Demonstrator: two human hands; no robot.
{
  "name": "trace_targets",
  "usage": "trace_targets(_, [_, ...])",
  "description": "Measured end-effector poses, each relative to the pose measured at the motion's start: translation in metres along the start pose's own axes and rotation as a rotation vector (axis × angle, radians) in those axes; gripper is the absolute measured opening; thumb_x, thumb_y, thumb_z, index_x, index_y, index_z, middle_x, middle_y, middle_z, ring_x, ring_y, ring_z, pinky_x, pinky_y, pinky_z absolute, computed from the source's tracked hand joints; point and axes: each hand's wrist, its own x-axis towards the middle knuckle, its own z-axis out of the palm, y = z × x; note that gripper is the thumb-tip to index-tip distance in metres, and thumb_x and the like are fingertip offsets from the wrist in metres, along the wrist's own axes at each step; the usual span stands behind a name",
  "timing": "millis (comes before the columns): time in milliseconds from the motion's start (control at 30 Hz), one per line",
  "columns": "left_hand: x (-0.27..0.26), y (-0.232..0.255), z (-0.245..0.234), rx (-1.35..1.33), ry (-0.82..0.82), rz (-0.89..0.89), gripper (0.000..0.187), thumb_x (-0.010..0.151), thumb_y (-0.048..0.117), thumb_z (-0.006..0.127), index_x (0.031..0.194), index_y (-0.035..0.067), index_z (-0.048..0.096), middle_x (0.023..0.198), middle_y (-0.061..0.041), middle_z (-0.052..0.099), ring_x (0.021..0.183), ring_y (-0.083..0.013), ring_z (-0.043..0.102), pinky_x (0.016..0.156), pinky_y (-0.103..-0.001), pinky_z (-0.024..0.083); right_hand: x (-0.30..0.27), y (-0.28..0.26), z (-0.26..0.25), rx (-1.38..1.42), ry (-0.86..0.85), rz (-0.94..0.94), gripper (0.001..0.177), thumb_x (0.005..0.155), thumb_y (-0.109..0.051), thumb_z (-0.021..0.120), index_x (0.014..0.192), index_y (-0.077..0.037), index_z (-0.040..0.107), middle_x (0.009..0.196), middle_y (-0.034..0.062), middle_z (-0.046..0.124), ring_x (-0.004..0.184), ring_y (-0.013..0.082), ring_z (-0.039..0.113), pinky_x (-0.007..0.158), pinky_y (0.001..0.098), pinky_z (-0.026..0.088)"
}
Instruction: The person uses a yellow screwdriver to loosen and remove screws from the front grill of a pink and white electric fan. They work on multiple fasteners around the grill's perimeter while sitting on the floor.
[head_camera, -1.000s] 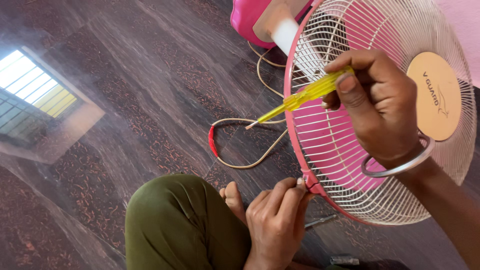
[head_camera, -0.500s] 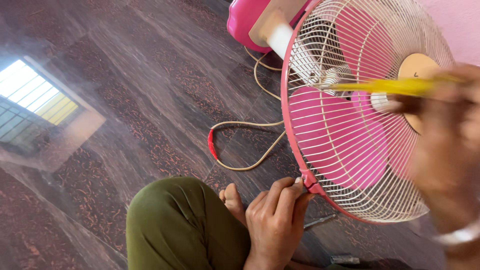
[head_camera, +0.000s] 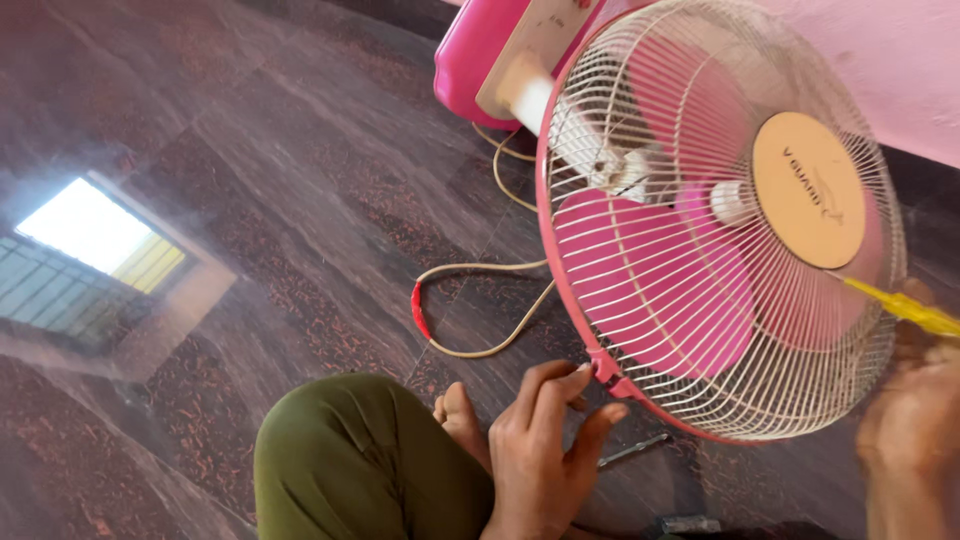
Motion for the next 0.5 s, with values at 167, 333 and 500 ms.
trace_targets(167, [0.007, -0.009, 0.014, -0.203, 0.098, -0.187, 0.025, 0.095, 0.012, 0.075, 0.114, -0.001, 0.064, 0.109, -0.01, 0.072, 0.09, -0.0181, 0.072, 0.079, -0.03, 0.058, -0.002, -0.007, 0.009, 0.161, 0.064, -0.104, 0.025, 0.13, -0.022, 0.037, 0.118, -0.007, 0.053, 0.105, 0.0032, 0.056, 0.103, 0.0142, 0.059, 0.101, 0.0286, 0.049])
trace_targets(333, [0.079, -0.06, 0.037, -0.841, 0.176, -0.694, 0.055, 0.105, 0.047, 0.052, 0.136, 0.001, 0.053, 0.127, -0.012, 0.061, 0.113, -0.0212, 0.058, 0.095, -0.036, 0.049, -0.008, -0.029, 0.014, -0.039, 0.077, -0.13, 0.034, 0.132, -0.025, 0.036, 0.103, -0.008, 0.044, 0.081, -0.0026, 0.036, 0.07, 0.0053, 0.034, 0.071, 0.0224, 0.035])
trace_targets(500, [0.128, -0.057, 0.055, -1.273, -0.14, -0.6, 0.09, 0.098, 0.064, 0.053, 0.163, 0.006, 0.032, 0.158, -0.015, 0.048, 0.142, -0.0251, 0.047, 0.115, -0.039, 0.043, -0.004, -0.048, 0.033, -0.17, 0.042, -0.123, 0.033, 0.13, -0.035, 0.03, 0.118, -0.007, 0.043, 0.109, 0.008, 0.052, 0.097, 0.0119, 0.046, 0.089, 0.0274, 0.04])
